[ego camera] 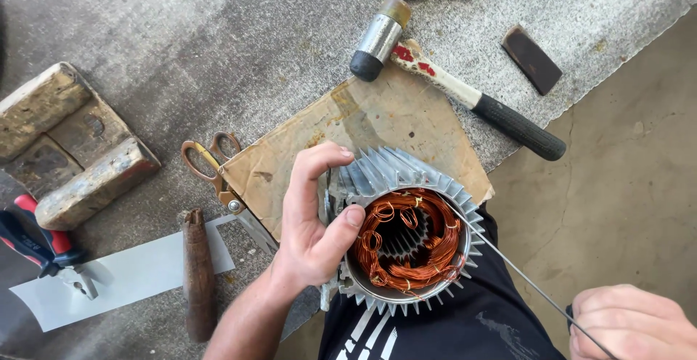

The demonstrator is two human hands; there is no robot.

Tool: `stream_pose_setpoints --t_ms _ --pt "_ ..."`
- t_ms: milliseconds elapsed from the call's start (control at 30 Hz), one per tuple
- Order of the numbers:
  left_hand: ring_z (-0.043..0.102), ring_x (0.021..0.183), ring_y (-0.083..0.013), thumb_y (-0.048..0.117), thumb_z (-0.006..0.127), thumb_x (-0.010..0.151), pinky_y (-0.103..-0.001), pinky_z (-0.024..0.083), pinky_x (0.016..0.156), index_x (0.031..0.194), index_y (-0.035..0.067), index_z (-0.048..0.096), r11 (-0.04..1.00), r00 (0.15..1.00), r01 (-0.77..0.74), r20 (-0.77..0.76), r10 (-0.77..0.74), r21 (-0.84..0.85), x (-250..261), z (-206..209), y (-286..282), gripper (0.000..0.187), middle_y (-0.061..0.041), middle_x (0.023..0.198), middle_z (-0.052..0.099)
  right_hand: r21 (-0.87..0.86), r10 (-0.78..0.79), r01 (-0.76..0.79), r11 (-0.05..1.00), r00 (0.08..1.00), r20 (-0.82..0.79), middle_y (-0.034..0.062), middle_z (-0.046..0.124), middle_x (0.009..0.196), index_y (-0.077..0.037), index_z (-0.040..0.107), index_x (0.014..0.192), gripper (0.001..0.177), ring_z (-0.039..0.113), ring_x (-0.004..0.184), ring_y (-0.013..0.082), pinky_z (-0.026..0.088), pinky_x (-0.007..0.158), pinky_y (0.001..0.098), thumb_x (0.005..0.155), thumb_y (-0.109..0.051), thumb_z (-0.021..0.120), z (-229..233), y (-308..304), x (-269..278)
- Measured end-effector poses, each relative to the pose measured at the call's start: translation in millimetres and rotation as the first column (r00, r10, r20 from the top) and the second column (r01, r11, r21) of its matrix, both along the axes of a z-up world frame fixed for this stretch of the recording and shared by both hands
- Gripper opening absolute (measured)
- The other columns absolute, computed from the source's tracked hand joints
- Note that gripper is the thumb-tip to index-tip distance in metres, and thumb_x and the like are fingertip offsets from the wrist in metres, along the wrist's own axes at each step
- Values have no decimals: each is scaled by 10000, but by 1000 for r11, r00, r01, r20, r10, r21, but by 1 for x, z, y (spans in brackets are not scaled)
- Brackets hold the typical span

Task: The person uses a thin metal rod to adjust and push copper windings inside a stator. They then use a small rectangular block to press and compact the windings within the stator slots.

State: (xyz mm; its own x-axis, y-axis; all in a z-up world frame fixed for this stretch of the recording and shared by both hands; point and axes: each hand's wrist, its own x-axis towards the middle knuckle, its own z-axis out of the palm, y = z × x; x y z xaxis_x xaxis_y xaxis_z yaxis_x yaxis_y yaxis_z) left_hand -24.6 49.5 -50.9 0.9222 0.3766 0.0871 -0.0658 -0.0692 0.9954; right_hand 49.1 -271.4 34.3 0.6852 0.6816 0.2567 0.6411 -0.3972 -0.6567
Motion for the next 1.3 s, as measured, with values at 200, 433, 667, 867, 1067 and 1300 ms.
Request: stream_pose_setpoints --t_ms 200,433,667,867,1067,1300 --pt "546 1178 -245 454 527 1010 -388 453 1068 1277 59 528 1000 1000 3 -6 -3 -18 2 4 2 477 -122 1239 539 86 -1 -1 996 1000 18 5 392 420 -99 403 472 310 369 380 156 454 410 214 700 21 575 -8 10 4" --pt "553 1189 -263 429 526 1003 -407 450 1086 1262 49 536 1000 1000 11 9 -11 -2 2 3 2 459 -137 1239 542 205 -17 18 979 1000 -6 -32 387 412 -137 326 471 387 388 351 124 465 370 183 619 57 626 -26 2 8" --pt "559 1197 -271 410 525 998 -418 457 1096 1251 45 540 1000 1000 11 4 -11 28 3 2 3 444 -142 1241 554 90 -6 6 996 1000 -1 -11 484 465 -108 472 549 271 487 416 141 554 485 212 663 45 666 -29 -19 3" --pt "556 1207 -275 376 532 985 -419 446 1105 1251 39 540 999 1000 27 -2 -27 31 3 3 4 429 -147 1249 556 187 74 -84 979 995 62 -35 594 517 -134 544 586 219 589 425 121 574 510 223 698 11 663 -43 -13 5" --pt "559 1215 -275 378 537 978 -423 447 1109 1243 45 545 999 999 32 -12 -32 33 2 2 5 426 -143 1254 561 493 -9 43 869 997 -71 -78 477 417 -209 193 525 487 510 266 34 497 329 197 880 -309 511 -61 -11 25" --pt "563 1207 -278 379 531 987 -427 449 1101 1241 46 548 999 999 33 -14 -33 36 2 2 5 419 -146 1248 567 535 243 -66 842 932 -268 -78 587 564 -291 506 834 302 545 337 54 534 407 198 1010 -536 495 -65 -40 57"
